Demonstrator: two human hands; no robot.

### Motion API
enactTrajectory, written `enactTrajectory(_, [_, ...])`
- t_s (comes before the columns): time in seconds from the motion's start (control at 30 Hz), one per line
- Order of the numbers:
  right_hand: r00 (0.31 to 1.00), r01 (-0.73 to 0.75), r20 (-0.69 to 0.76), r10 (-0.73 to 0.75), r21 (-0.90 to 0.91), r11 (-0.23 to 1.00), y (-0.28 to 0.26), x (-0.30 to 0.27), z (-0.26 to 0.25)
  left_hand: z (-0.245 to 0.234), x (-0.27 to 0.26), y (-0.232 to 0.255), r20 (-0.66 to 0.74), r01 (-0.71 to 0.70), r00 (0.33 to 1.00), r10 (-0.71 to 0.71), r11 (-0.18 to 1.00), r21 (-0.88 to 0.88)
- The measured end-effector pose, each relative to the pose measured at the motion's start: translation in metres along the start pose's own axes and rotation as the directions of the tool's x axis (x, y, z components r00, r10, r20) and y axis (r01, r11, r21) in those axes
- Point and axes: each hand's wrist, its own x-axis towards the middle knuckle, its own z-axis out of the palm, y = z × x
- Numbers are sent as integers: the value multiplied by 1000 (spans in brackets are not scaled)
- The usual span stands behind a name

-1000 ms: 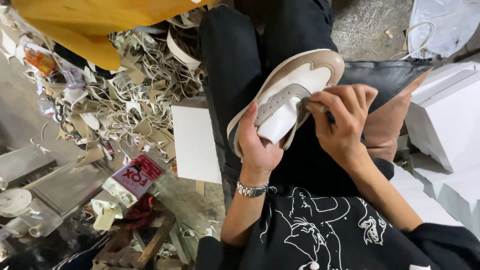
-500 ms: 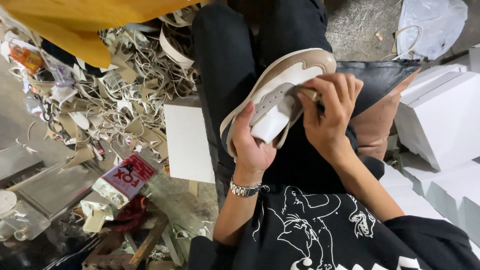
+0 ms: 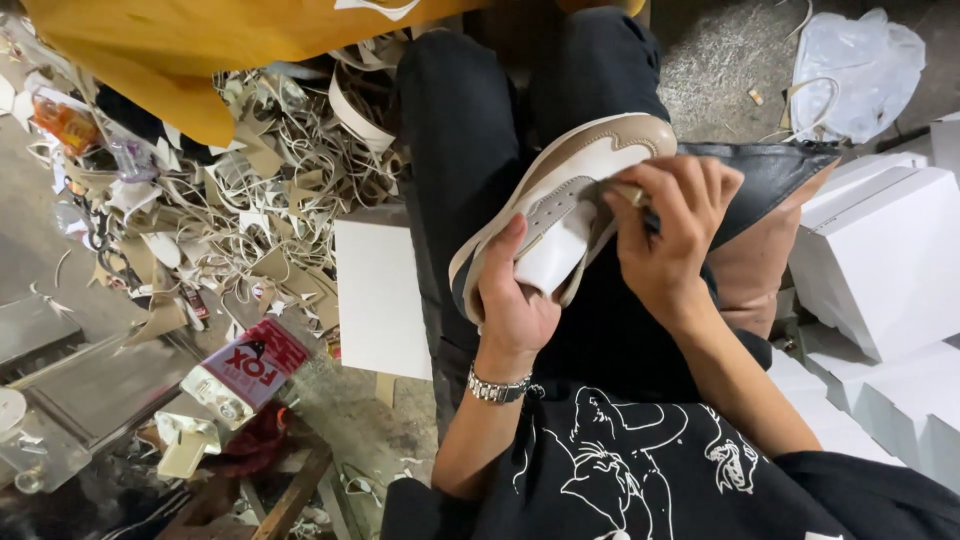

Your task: Cleaning a sneaker by rubbing a cleaning block over its various surfaces in a workshop.

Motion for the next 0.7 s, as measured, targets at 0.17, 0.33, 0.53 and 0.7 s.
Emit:
enactTrajectory(0.17, [999, -38, 25, 38, -8, 999, -6, -15, -1, -1, 5, 1, -40, 1, 999, -2, 1000, -14])
enactTrajectory(0.33, [1000, -19, -12, 19, 25, 1000, -5, 0, -2, 2, 1, 1, -17, 31, 999, -31, 999, -35])
enactTrajectory(0.53, [1000, -15, 11, 15, -11, 1000, -3, -5, 1, 3, 2, -4, -51, -24, 998, 25, 1000, 12])
enactTrajectory(0.7, [996, -77, 46, 75, 45, 996, -14, -26, -3, -3, 1, -5, -35, -41, 998, 43, 998, 49])
